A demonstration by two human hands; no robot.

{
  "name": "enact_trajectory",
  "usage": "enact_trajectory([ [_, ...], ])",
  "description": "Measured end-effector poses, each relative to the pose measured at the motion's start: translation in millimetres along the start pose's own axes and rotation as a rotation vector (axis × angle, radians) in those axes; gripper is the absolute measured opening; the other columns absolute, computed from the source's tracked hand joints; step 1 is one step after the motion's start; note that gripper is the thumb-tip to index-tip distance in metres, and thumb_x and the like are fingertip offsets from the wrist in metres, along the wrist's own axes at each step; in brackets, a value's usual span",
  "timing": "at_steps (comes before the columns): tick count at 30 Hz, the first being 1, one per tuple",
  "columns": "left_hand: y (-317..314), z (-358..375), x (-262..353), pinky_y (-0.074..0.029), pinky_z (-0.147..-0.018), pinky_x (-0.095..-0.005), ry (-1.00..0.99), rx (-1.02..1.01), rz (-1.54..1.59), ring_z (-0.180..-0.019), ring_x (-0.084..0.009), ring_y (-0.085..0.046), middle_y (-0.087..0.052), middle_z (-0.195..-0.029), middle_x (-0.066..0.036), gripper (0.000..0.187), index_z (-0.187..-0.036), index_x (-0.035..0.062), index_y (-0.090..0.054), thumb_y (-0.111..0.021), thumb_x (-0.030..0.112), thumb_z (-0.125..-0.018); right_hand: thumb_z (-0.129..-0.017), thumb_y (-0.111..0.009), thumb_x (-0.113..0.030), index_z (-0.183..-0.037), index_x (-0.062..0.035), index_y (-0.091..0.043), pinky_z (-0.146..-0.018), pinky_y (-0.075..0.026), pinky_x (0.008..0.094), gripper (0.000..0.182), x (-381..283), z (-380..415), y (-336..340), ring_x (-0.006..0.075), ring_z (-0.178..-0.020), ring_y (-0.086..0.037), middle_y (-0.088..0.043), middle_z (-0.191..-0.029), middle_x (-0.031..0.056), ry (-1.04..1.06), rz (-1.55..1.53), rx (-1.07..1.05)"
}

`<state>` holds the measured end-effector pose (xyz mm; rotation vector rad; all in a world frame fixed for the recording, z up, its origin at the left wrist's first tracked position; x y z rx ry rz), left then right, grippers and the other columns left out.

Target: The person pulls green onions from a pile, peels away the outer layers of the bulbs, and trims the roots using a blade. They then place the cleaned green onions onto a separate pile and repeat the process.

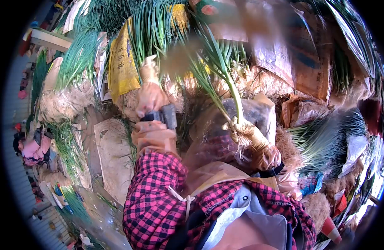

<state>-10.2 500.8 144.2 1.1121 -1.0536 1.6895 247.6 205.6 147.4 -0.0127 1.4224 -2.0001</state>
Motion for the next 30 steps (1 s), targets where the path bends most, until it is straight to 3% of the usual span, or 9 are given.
enact_trajectory([
  [2,27.9,19.5,0.7,-0.036,-0.038,-0.0172,0.071,-0.003,-0.174,-0.043,-0.0035,-0.041,-0.047,-0.054,0.004,0.026,-0.099,0.0007,-0.06,-0.054,0.023,-0.086,-0.083,-0.059,-0.008,-0.098,-0.0026,-0.05,-0.051,-0.046,0.0204,0.018,-1.9,-7.0,0.2,0.0111,-0.064,-0.055,-0.06,-0.095,0.0144,0.046,0.103,-0.021],
  [5,4.3,84.1,-53.0,-0.05,-0.056,-0.0303,0.351,-0.528,-0.607,-0.057,-0.0162,-0.058,-0.063,-0.083,-0.01,0.046,-0.101,0.0058,-0.06,-0.057,0.047,-0.08,-0.082,-0.06,-0.007,-0.096,-0.0025,-0.051,-0.05,-0.045,0.0207,0.017,8.3,-23.9,-1.6,0.0128,-0.061,-0.055,-0.06,-0.094,0.0127,0.015,0.173,-0.004],
  [8,-28.3,161.7,-88.8,-0.049,-0.052,-0.0228,0.618,-0.753,-0.234,-0.063,-0.0164,-0.061,-0.063,-0.082,-0.011,0.038,-0.091,0.0009,-0.063,-0.055,0.037,-0.086,-0.082,-0.059,-0.006,-0.098,-0.0029,-0.052,-0.051,-0.046,0.0225,0.018,22.3,-39.4,-4.6,0.0151,-0.06,-0.056,-0.061,-0.092,0.0118,-0.013,0.126,-0.025],
  [11,-31.5,156.3,-84.2,-0.044,-0.045,-0.0176,0.357,-0.606,-0.267,-0.051,-0.0118,-0.059,-0.064,-0.07,-0.006,0.025,-0.083,0.0017,-0.063,-0.061,0.027,-0.083,-0.082,-0.058,-0.003,-0.101,-0.0025,-0.052,-0.067,-0.051,0.0273,0.02,19.0,-43.7,-10.5,0.0187,-0.083,-0.062,-0.061,-0.097,0.0116,0.053,0.216,0.11],
  [14,-42.2,158.1,-70.4,-0.04,-0.042,-0.0176,0.235,-0.547,-0.446,-0.047,-0.0087,-0.056,-0.063,-0.066,-0.004,0.028,-0.078,0.0042,-0.062,-0.062,0.032,-0.082,-0.081,-0.06,-0.001,-0.095,-0.0044,-0.054,-0.063,-0.049,0.0243,0.016,26.1,-54.7,3.4,0.0141,-0.073,-0.06,-0.06,-0.082,0.0062,0.138,0.333,0.177],
  [17,-39.4,128.2,-70.5,-0.041,-0.046,-0.0206,0.175,-0.412,-0.123,-0.05,-0.0094,-0.055,-0.06,-0.063,-0.003,0.032,-0.074,0.0056,-0.061,-0.059,0.036,-0.084,-0.079,-0.061,0.001,-0.095,-0.0038,-0.053,-0.062,-0.05,0.0262,0.018,26.5,-64.9,-17.9,0.0162,-0.071,-0.06,-0.061,-0.081,0.0078,0.062,0.309,0.14],
  [21,-28.7,133.2,-48.8,-0.046,-0.06,-0.0294,-0.312,-0.183,-0.761,-0.065,-0.0207,-0.06,-0.065,-0.073,-0.008,0.04,-0.094,0.0071,-0.065,-0.044,0.041,-0.091,-0.079,-0.059,0.002,-0.098,0.0005,-0.05,-0.065,-0.053,0.0304,0.021,33.0,-80.9,-32.7,0.0225,-0.072,-0.062,-0.061,-0.081,0.013,0.064,0.208,0.138],
  [26,6.3,198.7,-75.5,-0.033,-0.038,-0.0193,0.269,-0.618,-0.337,-0.04,-0.0055,-0.041,-0.053,-0.056,0.001,0.031,-0.083,0.0081,-0.062,-0.05,0.036,-0.09,-0.084,-0.054,0.0,-0.103,0.0005,-0.05,-0.055,-0.053,0.0269,0.019,33.1,-98.1,-1.7,0.0191,-0.064,-0.062,-0.062,-0.084,0.0141,0.239,0.127,0.362],
  [30,62.2,234.3,-58.0,-0.035,-0.039,-0.0193,0.593,-0.944,-0.623,-0.041,-0.0047,-0.044,-0.057,-0.064,-0.002,0.031,-0.081,0.0067,-0.058,-0.055,0.037,-0.087,-0.081,-0.054,0.005,-0.106,-0.0011,-0.046,-0.056,-0.048,0.0262,0.027,36.7,-110.8,19.5,0.0172,-0.068,-0.058,-0.058,-0.088,0.0089,0.351,0.142,0.415],
])
Point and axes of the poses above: each hand's wrist, its own z-axis away from the middle knuckle, its own y-axis out of the back of the hand, x = y × z, the point moved 4 cm from there along -z, towards the middle knuckle
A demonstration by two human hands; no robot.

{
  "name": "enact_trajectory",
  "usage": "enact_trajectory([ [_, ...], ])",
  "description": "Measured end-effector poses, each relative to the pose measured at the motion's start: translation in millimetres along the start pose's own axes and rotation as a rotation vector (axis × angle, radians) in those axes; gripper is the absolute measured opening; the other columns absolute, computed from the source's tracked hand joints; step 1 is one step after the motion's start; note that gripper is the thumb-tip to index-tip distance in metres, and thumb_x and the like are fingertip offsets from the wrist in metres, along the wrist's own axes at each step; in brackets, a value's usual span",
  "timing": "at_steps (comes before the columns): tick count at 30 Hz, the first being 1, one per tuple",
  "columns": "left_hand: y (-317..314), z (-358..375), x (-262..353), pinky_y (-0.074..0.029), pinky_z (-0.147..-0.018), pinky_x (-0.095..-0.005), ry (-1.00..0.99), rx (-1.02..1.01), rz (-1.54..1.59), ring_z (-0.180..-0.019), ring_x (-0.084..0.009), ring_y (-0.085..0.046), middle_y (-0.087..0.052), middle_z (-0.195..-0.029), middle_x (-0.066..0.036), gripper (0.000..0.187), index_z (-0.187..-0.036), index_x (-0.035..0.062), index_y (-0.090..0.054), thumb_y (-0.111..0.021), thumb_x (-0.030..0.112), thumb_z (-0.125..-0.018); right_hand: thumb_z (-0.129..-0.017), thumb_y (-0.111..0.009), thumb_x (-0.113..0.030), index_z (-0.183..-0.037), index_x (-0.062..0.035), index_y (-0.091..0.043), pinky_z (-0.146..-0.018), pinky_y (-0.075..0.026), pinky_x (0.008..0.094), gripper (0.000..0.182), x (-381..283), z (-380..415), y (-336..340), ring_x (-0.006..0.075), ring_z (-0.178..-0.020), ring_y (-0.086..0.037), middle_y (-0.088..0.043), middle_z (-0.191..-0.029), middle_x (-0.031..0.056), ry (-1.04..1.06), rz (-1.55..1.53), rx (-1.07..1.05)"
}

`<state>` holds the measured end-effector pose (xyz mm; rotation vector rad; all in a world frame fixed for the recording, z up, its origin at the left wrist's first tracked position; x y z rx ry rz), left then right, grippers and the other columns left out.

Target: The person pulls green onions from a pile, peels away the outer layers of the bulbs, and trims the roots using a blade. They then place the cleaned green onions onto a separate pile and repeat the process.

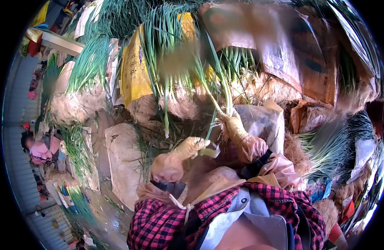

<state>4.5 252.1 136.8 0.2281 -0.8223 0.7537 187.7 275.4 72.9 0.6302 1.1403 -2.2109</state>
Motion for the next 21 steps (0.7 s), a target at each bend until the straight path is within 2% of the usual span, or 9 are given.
enact_trajectory([
  [2,21.9,1.8,-26.7,-0.043,-0.049,-0.026,0.229,0.05,-0.237,-0.054,-0.012,-0.055,-0.061,-0.069,-0.006,0.035,-0.084,0.0076,-0.06,-0.058,0.042,-0.082,-0.079,-0.054,0.008,-0.106,-0.0022,-0.045,-0.056,-0.048,0.0262,0.03,1.4,0.6,-5.6,0.0158,-0.069,-0.057,-0.057,-0.087,0.0081,0.023,0.038,-0.074],
  [4,64.9,-5.7,-41.0,-0.047,-0.064,-0.0306,0.012,0.627,-1.269,-0.07,-0.0191,-0.063,-0.065,-0.079,-0.01,0.044,-0.085,0.003,-0.061,-0.06,0.046,-0.077,-0.077,-0.054,0.009,-0.104,-0.003,-0.045,-0.055,-0.047,0.0259,0.031,6.1,0.4,-9.5,0.015,-0.066,-0.056,-0.056,-0.084,0.007,0.064,0.054,-0.097],
  [8,43.1,-48.1,44.2,-0.046,-0.064,-0.0341,-0.051,0.6,-0.282,-0.065,-0.0227,-0.061,-0.064,-0.076,-0.01,0.05,-0.088,0.007,-0.062,-0.053,0.055,-0.079,-0.071,-0.054,0.009,-0.098,-0.0069,-0.045,-0.047,-0.042,0.0248,0.033,7.0,5.6,-13.2,0.0121,-0.057,-0.05,-0.05,-0.074,0.0029,0.146,0.257,-0.118],
  [10,48.8,-106.4,34.5,-0.045,-0.061,-0.0349,-0.141,0.587,-0.443,-0.064,-0.0223,-0.06,-0.064,-0.072,-0.009,0.046,-0.084,0.0089,-0.063,-0.053,0.054,-0.079,-0.071,-0.054,0.006,-0.098,-0.0077,-0.045,-0.042,-0.041,0.0262,0.032,1.9,10.7,-13.3,0.0119,-0.051,-0.048,-0.049,-0.072,0.0028,0.152,0.368,-0.115],
  [12,20.0,-92.7,67.0,-0.045,-0.059,-0.035,-0.532,0.838,-0.826,-0.06,-0.0228,-0.059,-0.062,-0.067,-0.011,0.037,-0.076,0.0065,-0.063,-0.059,0.043,-0.08,-0.071,-0.054,0.006,-0.101,-0.0076,-0.045,-0.045,-0.042,0.0255,0.034,13.0,-1.6,2.3,0.0118,-0.056,-0.05,-0.05,-0.074,0.0031,0.17,0.295,-0.101],
  [16,-28.5,-39.3,82.9,-0.045,-0.053,-0.0243,-0.848,0.395,-0.149,-0.057,-0.0109,-0.054,-0.056,-0.06,-0.003,0.014,-0.068,0.0046,-0.056,-0.063,0.009,-0.079,-0.074,-0.053,0.009,-0.108,-0.0051,-0.046,-0.053,-0.045,0.025,0.038,23.6,-18.9,19.9,0.0129,-0.067,-0.053,-0.055,-0.084,0.0044,0.128,-0.289,-0.255],
  [18,-6.1,-49.3,33.6,-0.048,-0.061,-0.0222,-0.585,0.313,0.309,-0.062,-0.008,-0.055,-0.061,-0.075,-0.003,0.008,-0.076,0.0033,-0.058,-0.062,0.008,-0.081,-0.075,-0.057,0.007,-0.111,-0.0049,-0.046,-0.053,-0.045,0.0253,0.039,10.1,0.2,1.0,0.0142,-0.065,-0.054,-0.056,-0.084,0.0058,0.08,0.095,-0.137],
  [20,19.8,-49.3,33.2,-0.049,-0.067,-0.0237,-0.53,0.627,-0.279,-0.072,-0.0119,-0.061,-0.064,-0.086,-0.005,0.006,-0.086,0.0047,-0.061,-0.061,0.007,-0.081,-0.079,-0.056,0.004,-0.098,-0.0022,-0.051,-0.049,-0.045,0.0218,0.021,-10.7,14.5,-9.6,0.0122,-0.055,-0.052,-0.057,-0.074,0.006,0.032,0.108,-0.043],
  [21,20.4,-47.0,46.1,-0.044,-0.089,-0.035,-0.638,0.644,-0.531,-0.097,-0.0171,-0.058,-0.061,-0.104,-0.006,0.026,-0.105,0.0091,-0.057,-0.063,0.012,-0.079,-0.08,-0.056,0.002,-0.093,-0.0012,-0.053,-0.048,-0.044,0.0216,0.014,-20.3,18.4,-9.2,0.0119,-0.054,-0.052,-0.056,-0.072,0.0053,-0.11,0.157,-0.122],
])
Point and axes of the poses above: each hand's wrist, its own z-axis away from the middle knuckle, its own y-axis out of the back of the hand, x = y × z, the point moved 4 cm from there along -z, towards the middle knuckle
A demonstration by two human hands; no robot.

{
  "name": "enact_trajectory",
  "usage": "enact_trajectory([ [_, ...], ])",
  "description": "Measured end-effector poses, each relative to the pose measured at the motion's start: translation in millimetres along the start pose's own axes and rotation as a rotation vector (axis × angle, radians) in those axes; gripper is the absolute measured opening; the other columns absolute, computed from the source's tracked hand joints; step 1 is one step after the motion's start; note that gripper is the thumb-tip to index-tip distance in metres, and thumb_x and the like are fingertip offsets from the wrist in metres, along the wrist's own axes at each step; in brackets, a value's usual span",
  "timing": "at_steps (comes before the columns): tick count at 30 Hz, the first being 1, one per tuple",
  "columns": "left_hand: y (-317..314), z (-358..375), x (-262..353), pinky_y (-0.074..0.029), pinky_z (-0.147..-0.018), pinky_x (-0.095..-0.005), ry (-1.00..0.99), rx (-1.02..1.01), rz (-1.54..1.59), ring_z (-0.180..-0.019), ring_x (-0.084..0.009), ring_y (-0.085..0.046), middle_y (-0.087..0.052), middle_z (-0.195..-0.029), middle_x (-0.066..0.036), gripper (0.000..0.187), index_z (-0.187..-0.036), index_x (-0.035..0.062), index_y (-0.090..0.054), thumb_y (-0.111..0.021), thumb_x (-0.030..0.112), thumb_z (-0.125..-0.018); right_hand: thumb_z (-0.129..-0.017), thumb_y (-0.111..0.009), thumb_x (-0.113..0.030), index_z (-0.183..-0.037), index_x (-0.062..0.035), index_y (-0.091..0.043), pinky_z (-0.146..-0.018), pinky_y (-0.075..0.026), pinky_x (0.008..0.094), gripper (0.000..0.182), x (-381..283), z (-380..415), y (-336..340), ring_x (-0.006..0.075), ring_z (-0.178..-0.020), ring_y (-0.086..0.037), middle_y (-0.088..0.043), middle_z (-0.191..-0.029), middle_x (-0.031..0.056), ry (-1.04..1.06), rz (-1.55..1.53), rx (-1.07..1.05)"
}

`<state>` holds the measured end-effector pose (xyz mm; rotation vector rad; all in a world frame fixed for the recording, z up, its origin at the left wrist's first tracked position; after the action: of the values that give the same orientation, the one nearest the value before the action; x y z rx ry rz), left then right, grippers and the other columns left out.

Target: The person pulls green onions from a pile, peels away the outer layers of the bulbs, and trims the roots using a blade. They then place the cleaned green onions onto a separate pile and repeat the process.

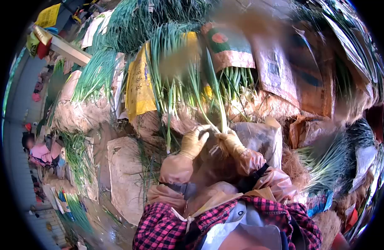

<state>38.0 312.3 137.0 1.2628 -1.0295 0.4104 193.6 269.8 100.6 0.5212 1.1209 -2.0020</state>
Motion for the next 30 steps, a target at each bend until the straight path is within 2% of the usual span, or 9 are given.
enact_trajectory([
  [1,-15.0,-8.0,-1.6,-0.02,-0.106,-0.0457,-0.202,-0.046,-0.603,-0.12,-0.0238,-0.041,-0.05,-0.122,-0.008,0.05,-0.125,0.0138,-0.042,-0.06,0.024,-0.079,-0.082,-0.057,-0.001,-0.088,-0.0003,-0.055,-0.048,-0.044,0.0214,0.007,-4.8,-0.8,-5.3,0.0116,-0.053,-0.051,-0.056,-0.07,0.0046,-0.134,0.049,-0.098],
  [3,-24.3,-14.9,6.5,-0.004,-0.109,-0.0485,-0.25,-0.171,-0.605,-0.127,-0.0225,-0.029,-0.038,-0.133,-0.006,0.065,-0.133,0.0153,-0.027,-0.058,0.032,-0.078,-0.082,-0.057,-0.003,-0.087,-0.0005,-0.058,-0.049,-0.045,0.023,0.005,3.5,-8.9,6.9,0.0123,-0.054,-0.053,-0.058,-0.071,0.0041,-0.076,-0.132,-0.134],
  [11,-27.4,67.4,-106.2,-0.044,-0.083,-0.0397,0.423,-0.644,-0.538,-0.096,-0.03,-0.057,-0.062,-0.098,-0.015,0.031,-0.11,0.0153,-0.058,-0.042,0.031,-0.087,-0.081,-0.059,-0.001,-0.105,-0.0004,-0.055,-0.068,-0.051,0.0296,0.024,11.7,-13.1,14.7,0.0202,-0.082,-0.06,-0.061,-0.091,0.0091,-0.129,-0.203,-0.23],
  [13,-75.2,165.1,-329.7,-0.045,-0.081,-0.0403,-0.191,-0.417,-0.349,-0.092,-0.0319,-0.058,-0.061,-0.101,-0.015,0.034,-0.113,0.0198,-0.056,-0.042,0.037,-0.088,-0.08,-0.06,0.0,-0.105,-0.0016,-0.055,-0.068,-0.051,0.0305,0.026,14.5,-19.4,15.8,0.0204,-0.082,-0.06,-0.061,-0.092,0.0075,-0.08,-0.149,-0.25],
  [16,-11.6,88.4,-149.4,-0.046,-0.075,-0.0433,0.404,-0.736,-0.529,-0.085,-0.0349,-0.06,-0.063,-0.093,-0.017,0.029,-0.1,0.0114,-0.061,-0.052,0.033,-0.083,-0.08,-0.059,0.0,-0.107,-0.0024,-0.054,-0.064,-0.051,0.0284,0.028,15.1,-11.8,13.3,0.0179,-0.076,-0.059,-0.06,-0.087,0.0051,-0.184,-0.121,-0.266],
  [21,27.4,-73.2,-107.0,-0.046,-0.078,-0.0434,0.354,0.422,-0.692,-0.086,-0.0342,-0.058,-0.058,-0.101,-0.014,0.048,-0.113,0.0121,-0.047,-0.063,0.034,-0.073,-0.081,-0.058,0.0,-0.12,-0.0048,-0.047,-0.061,-0.049,0.0254,0.041,-1.6,-6.0,3.8,0.0138,-0.072,-0.057,-0.057,-0.083,0.0033,-0.166,-0.133,-0.386],
  [24,38.4,-116.4,-104.4,-0.043,-0.088,-0.041,0.856,0.148,-0.55,-0.103,-0.0329,-0.054,-0.057,-0.107,-0.018,0.06,-0.121,0.0121,-0.044,-0.066,0.039,-0.073,-0.08,-0.057,0.003,-0.121,-0.0056,-0.047,-0.064,-0.049,0.0284,0.043,1.4,-10.9,12.2,0.0164,-0.075,-0.057,-0.058,-0.088,0.0039,-0.142,-0.144,-0.361],
  [27,36.4,-127.8,-132.1,-0.05,-0.07,-0.0413,0.648,0.086,-0.523,-0.081,-0.0277,-0.06,-0.058,-0.102,-0.013,0.054,-0.119,0.0096,-0.042,-0.059,0.039,-0.077,-0.077,-0.058,0.006,-0.118,-0.0035,-0.048,-0.075,-0.048,0.0351,0.043,14.0,-22.9,22.2,0.024,-0.089,-0.058,-0.059,-0.101,0.0085,-0.124,-0.182,-0.291],
  [30,55.0,-70.6,-26.2,-0.047,-0.083,-0.0332,0.736,-0.062,0.101,-0.101,-0.0252,-0.056,-0.053,-0.113,-0.02,0.063,-0.125,0.0014,-0.036,-0.064,0.032,-0.077,-0.078,-0.059,0.004,-0.116,-0.0011,-0.049,-0.078,-0.047,0.0327,0.04,16.1,-37.3,14.5,0.0231,-0.095,-0.057,-0.058,-0.105,0.0096,-0.024,-0.115,-0.231],
])
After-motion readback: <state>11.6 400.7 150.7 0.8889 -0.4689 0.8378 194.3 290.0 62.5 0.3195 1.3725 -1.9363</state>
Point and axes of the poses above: each hand's wrist, its own z-axis away from the middle knuckle, its own y-axis out of the back of the hand, x = y × z, the point moved 4 cm from there along -z, towards the middle knuckle
